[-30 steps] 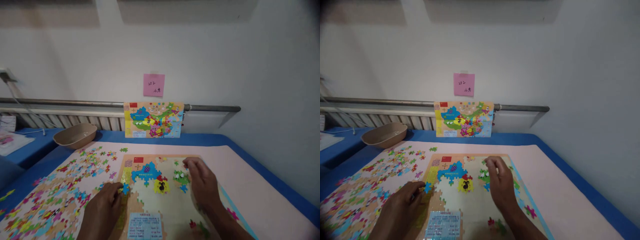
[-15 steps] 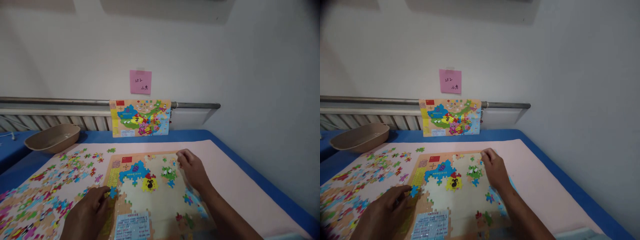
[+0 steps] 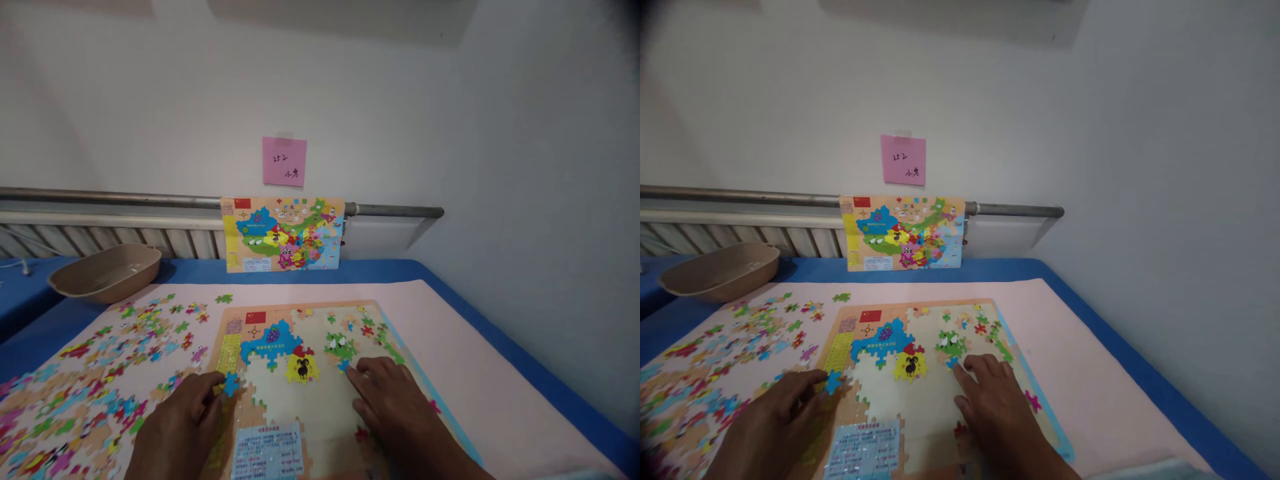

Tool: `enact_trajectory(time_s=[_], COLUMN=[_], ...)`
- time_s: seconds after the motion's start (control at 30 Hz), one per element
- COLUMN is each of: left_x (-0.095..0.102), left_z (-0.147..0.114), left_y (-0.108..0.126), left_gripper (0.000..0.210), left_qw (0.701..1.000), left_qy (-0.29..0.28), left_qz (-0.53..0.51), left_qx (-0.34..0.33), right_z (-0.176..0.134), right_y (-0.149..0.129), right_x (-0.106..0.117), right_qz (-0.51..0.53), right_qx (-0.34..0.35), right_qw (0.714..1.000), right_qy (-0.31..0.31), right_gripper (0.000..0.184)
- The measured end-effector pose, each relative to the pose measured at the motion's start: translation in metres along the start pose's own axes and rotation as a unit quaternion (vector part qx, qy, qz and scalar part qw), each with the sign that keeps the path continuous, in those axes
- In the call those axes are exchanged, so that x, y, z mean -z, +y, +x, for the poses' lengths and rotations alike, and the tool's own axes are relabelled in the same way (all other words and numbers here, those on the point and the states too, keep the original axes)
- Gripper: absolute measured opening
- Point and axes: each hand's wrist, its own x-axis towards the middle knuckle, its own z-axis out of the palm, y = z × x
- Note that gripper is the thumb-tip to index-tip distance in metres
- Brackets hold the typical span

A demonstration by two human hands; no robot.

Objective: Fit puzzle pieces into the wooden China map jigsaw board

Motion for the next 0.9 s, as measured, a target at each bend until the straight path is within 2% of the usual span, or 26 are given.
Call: enact_trajectory(time_s=[0.1,0.3,0.53,0.77,0.9], left_x=[0.002,0.002,0.0,-0.006,-0.015], left_z=[0.0,-0.002,0.0,-0.002,-0.001], left_y=[-0.001,0.003,0.0,0.003,-0.002], left_gripper=[0.035,0.035,0.034,0.029,0.029], left_qw=[1.0,1.0,1.0,0.999,0.999], left_qy=[-0.013,0.002,-0.008,0.005,0.005], left_qz=[-0.008,-0.015,-0.007,-0.025,-0.036], left_qx=[-0.013,-0.012,-0.024,-0.025,-0.032], right_z=[-0.001,-0.01,-0.015,-0.014,-0.009], right_y=[0.004,0.01,0.012,0.016,0.021], right_x=[-0.011,-0.026,-0.024,-0.017,-0.016], right_qz=[-0.022,-0.018,-0.011,-0.003,-0.017], right_qx=[0.025,0.037,0.051,0.043,0.076], right_qw=[0.999,0.998,0.996,0.997,0.991], right_qy=[0.007,0.04,0.075,0.063,0.108], right_gripper=[0.051,0.059,0.049,0.036,0.035])
